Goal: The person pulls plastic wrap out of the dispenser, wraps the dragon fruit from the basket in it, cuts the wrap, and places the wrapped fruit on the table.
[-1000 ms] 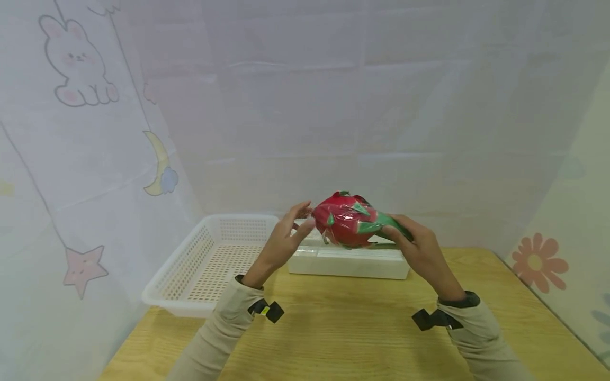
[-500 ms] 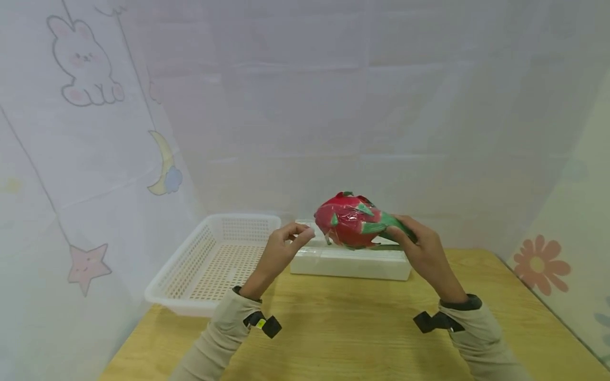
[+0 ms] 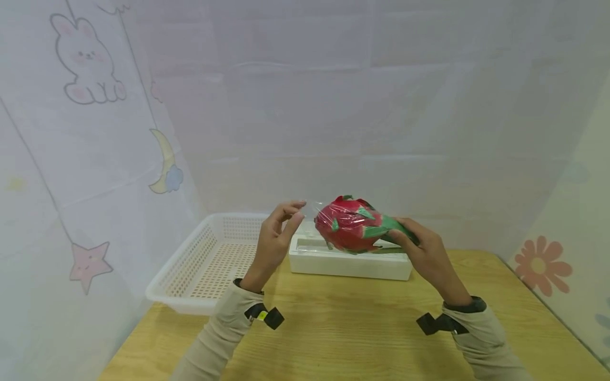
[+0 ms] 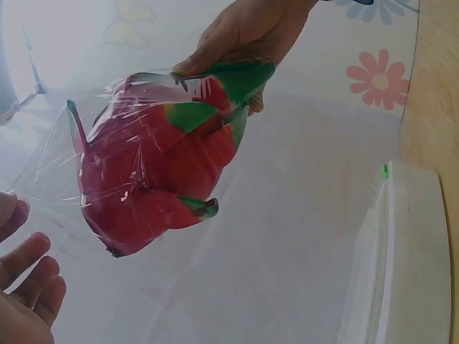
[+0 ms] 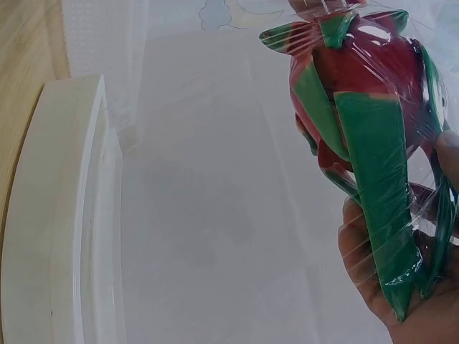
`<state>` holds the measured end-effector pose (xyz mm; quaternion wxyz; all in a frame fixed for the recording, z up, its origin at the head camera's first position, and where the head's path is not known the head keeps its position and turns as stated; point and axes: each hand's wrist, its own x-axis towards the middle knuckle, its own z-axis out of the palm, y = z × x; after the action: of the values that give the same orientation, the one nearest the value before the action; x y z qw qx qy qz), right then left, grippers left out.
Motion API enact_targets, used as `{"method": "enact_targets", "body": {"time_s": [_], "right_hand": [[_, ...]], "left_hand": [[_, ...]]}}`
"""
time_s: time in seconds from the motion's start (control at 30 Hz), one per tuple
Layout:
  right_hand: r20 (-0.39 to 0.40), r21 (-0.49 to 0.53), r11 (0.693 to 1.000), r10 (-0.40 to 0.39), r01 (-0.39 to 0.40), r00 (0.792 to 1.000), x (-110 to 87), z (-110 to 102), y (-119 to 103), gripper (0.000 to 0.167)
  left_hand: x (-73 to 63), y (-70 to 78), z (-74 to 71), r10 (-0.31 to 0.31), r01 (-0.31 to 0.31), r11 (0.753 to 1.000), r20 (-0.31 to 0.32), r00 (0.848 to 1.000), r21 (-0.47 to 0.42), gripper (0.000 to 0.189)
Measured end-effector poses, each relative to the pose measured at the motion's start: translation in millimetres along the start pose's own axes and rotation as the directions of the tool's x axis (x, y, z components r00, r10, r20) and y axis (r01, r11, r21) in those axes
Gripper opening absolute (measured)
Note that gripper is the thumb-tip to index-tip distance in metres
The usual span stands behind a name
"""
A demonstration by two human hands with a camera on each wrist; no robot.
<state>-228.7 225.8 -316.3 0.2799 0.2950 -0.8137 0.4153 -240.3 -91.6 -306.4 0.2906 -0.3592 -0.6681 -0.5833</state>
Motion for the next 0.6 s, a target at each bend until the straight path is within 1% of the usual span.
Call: {"method": "enact_targets", "body": {"time_s": [0.03, 0.1, 0.17, 0.27, 0.4, 0.47, 0.53, 0.6], "right_hand": [[0.001, 0.0, 1.0, 0.003, -0.003, 1.0, 0.3, 0, 0, 0.032], [0.002, 0.004, 1.0, 0.003, -0.003, 1.0, 0.9, -1, 0, 0.032], [0.016, 0.015, 1.0, -0.006, 0.005, 1.0, 1.7, -1, 0, 0.032], [0.043, 0.038, 0.999, -0.028, 0.026, 0.999, 2.2, -1, 2, 0.031], [0.063, 0.054, 0.997, -0.057, 0.054, 0.996, 1.5, 3, 4, 0.029], [0.064, 0.058, 0.996, -0.068, 0.064, 0.996, 0.6, 4, 4, 0.029], [0.07, 0.052, 0.995, -0.084, 0.08, 0.994, -0.7, 6, 3, 0.03], [0.073, 0.045, 0.995, -0.089, 0.086, 0.993, -2.1, 8, 0, 0.03]], "left_hand": [[2.4, -0.3, 0.3, 0.01, -0.01, 1.0, 0.009, 1.0, -0.005, 0.007], [7.5, -2.5, 1.6, 0.018, -0.016, 0.999, 0.038, 0.999, -0.048, 0.009], [12.5, -5.8, 3.5, 0.013, -0.007, 0.996, 0.072, 0.997, -0.092, 0.01], [19.0, -11.3, 7.6, -0.011, 0.027, 0.991, 0.119, 0.993, -0.13, 0.012], [22.3, -12.7, 11.0, -0.051, 0.068, 0.992, 0.151, 0.987, -0.11, 0.01], [21.5, -12.2, 12.0, -0.06, 0.074, 0.993, 0.146, 0.987, -0.095, 0.006], [19.4, -11.1, 13.0, -0.05, 0.063, 0.994, 0.147, 0.988, -0.086, 0.004], [16.5, -8.8, 13.7, -0.026, 0.034, 0.998, 0.151, 0.988, -0.05, 0.005]]}}
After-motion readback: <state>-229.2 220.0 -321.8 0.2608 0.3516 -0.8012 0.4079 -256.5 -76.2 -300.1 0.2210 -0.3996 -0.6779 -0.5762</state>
